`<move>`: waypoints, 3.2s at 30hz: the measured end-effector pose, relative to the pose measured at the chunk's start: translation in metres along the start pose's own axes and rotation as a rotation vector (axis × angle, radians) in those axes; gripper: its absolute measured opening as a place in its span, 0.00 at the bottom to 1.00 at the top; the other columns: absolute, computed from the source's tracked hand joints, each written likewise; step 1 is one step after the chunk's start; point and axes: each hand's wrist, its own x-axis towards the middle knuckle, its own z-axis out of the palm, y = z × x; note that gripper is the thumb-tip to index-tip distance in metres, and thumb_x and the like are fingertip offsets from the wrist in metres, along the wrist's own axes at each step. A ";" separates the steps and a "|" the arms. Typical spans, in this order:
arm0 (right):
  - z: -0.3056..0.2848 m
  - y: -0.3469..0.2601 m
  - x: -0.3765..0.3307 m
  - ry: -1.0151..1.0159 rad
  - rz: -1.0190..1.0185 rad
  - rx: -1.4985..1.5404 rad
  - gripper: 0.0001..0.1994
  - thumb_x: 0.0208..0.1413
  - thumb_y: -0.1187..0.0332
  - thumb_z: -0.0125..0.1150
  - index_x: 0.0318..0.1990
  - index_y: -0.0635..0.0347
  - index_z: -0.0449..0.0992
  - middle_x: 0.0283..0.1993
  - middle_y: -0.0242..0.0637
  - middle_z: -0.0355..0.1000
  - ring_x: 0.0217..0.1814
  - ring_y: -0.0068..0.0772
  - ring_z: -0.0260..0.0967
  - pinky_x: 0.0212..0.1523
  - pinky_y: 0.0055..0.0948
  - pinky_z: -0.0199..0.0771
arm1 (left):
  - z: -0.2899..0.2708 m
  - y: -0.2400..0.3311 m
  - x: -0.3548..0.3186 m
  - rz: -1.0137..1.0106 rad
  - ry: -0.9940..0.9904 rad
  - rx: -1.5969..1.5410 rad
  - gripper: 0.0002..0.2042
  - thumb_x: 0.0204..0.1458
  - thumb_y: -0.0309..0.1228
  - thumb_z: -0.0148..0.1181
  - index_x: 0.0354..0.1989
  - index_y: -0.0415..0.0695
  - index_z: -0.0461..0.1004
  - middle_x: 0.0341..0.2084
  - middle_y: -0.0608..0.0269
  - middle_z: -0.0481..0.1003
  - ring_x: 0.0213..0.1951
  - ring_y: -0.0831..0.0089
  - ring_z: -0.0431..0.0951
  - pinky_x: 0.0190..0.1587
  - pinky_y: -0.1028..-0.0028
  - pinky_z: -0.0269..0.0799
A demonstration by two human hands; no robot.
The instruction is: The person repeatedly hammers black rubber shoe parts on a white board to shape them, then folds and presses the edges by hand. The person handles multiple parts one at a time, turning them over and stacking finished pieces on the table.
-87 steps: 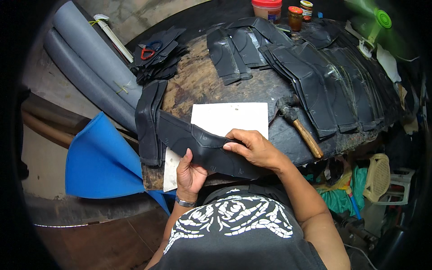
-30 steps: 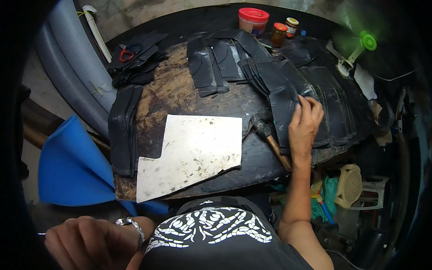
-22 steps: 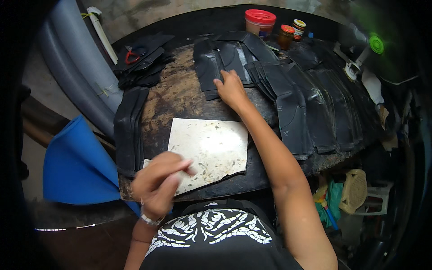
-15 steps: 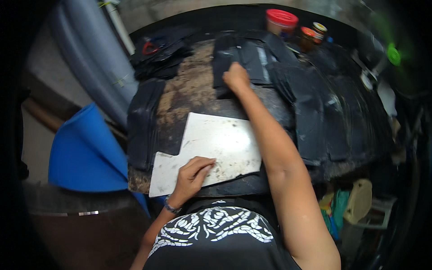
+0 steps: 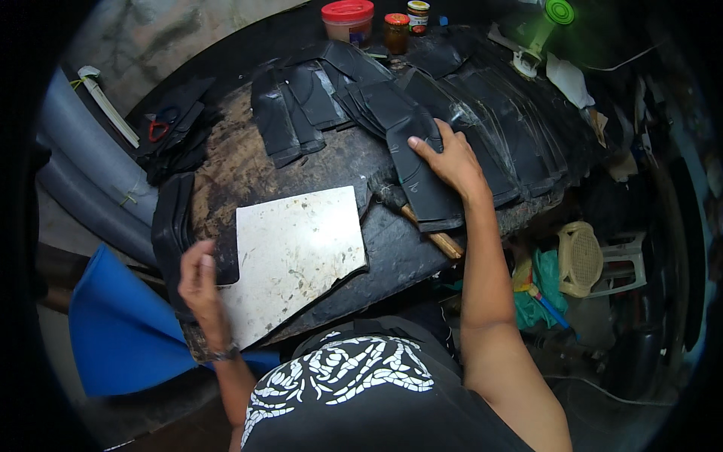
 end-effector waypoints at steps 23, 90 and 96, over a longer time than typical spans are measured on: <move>0.015 -0.135 -0.075 -0.167 -0.391 0.871 0.39 0.55 0.53 0.74 0.67 0.67 0.65 0.59 0.51 0.74 0.55 0.39 0.76 0.57 0.38 0.77 | -0.097 -0.107 0.118 -0.703 -0.033 -0.270 0.27 0.55 0.48 0.69 0.53 0.38 0.79 0.45 0.59 0.81 0.47 0.72 0.79 0.54 0.76 0.70; 0.074 -0.164 0.129 0.130 -0.616 0.336 0.23 0.56 0.67 0.69 0.54 0.61 0.63 0.51 0.60 0.75 0.53 0.64 0.76 0.52 0.54 0.75 | 0.068 -0.031 0.032 0.035 -0.391 0.768 0.38 0.59 0.50 0.61 0.74 0.43 0.61 0.77 0.40 0.45 0.79 0.44 0.33 0.75 0.43 0.36; 0.041 -0.122 0.163 0.079 -0.653 0.612 0.24 0.55 0.71 0.69 0.58 0.64 0.69 0.54 0.53 0.77 0.59 0.46 0.76 0.60 0.39 0.71 | 0.071 -0.032 0.030 0.021 -0.390 0.783 0.37 0.60 0.50 0.60 0.73 0.41 0.61 0.75 0.38 0.51 0.79 0.45 0.36 0.75 0.45 0.39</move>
